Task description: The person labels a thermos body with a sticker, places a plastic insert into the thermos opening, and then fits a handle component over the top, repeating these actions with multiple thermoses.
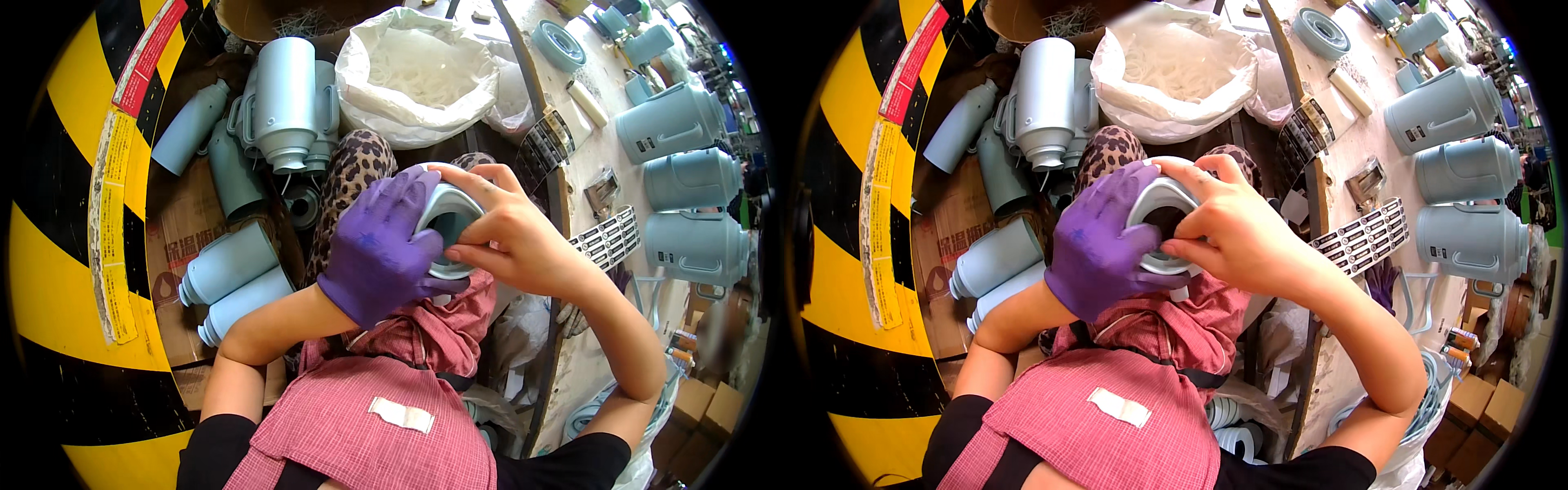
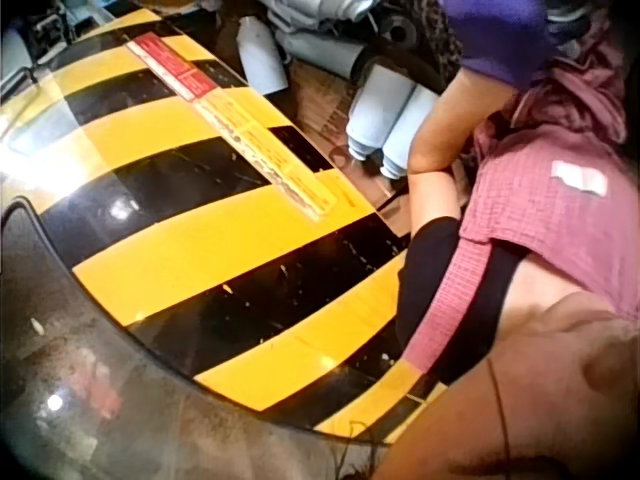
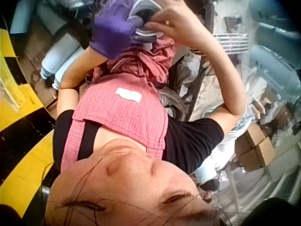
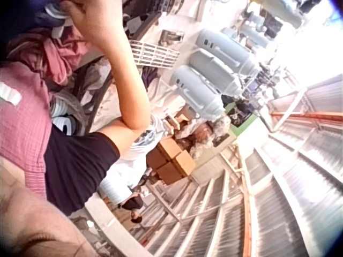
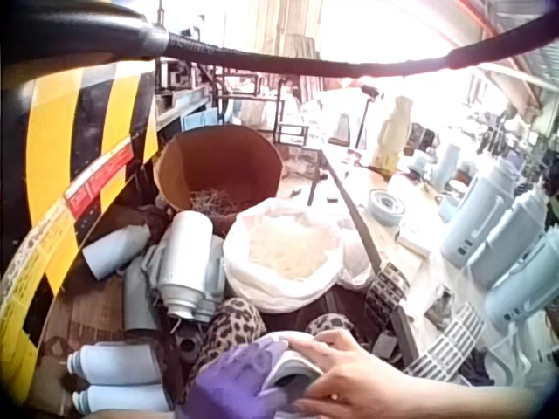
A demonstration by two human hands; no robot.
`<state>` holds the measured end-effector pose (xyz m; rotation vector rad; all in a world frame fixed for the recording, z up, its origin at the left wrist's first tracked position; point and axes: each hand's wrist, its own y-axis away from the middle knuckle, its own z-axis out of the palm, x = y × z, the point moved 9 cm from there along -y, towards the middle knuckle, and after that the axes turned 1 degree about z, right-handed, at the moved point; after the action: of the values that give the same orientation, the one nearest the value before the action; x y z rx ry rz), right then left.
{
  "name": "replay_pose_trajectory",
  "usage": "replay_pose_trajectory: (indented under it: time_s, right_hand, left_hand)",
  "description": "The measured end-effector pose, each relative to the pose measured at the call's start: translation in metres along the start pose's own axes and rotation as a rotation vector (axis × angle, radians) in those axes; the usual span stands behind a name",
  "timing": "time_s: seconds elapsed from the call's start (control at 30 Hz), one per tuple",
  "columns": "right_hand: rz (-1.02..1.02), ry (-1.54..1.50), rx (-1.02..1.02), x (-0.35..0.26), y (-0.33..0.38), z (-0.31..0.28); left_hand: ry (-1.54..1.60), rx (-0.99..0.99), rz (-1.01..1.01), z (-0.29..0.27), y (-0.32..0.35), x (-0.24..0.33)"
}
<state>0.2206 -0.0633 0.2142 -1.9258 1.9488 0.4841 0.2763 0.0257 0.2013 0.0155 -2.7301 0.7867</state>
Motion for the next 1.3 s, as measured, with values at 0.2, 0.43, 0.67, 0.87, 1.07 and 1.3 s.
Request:
replay_pose_trajectory:
  time_s: [0.2, 0.43, 0.67, 0.87, 1.07, 1.3]
  right_hand:
    - [-0.053, -0.347, 0.083, 0.013, 0.017, 0.003]
    - [-0.161, -0.373, 0.152, 0.01, 0.019, 0.0]
    - [-0.08, -0.785, 0.344, 0.036, 0.036, -0.004]
    - [0.694, -0.211, 1.061, 0.209, 0.124, -0.039]
    - [1.209, 0.497, 0.83, 0.356, 0.138, 0.001]
    - [0.882, -0.468, 1.426, 0.391, 0.161, 0.012]
  left_hand:
    - [0.334, 0.015, -0.04, 0.006, 0.01, -0.008]
    - [0.306, -0.03, -0.101, 0.011, 0.01, -0.002]
    - [0.548, 0.095, -0.049, -0.002, 0.013, -0.02]
    - [1.011, 0.351, -0.436, -0.091, -0.034, -0.086]
    - [1.053, -0.335, -0.717, 0.048, -0.087, -0.168]
    - [0.96, -0.439, -0.508, 0.172, -0.073, -0.185]
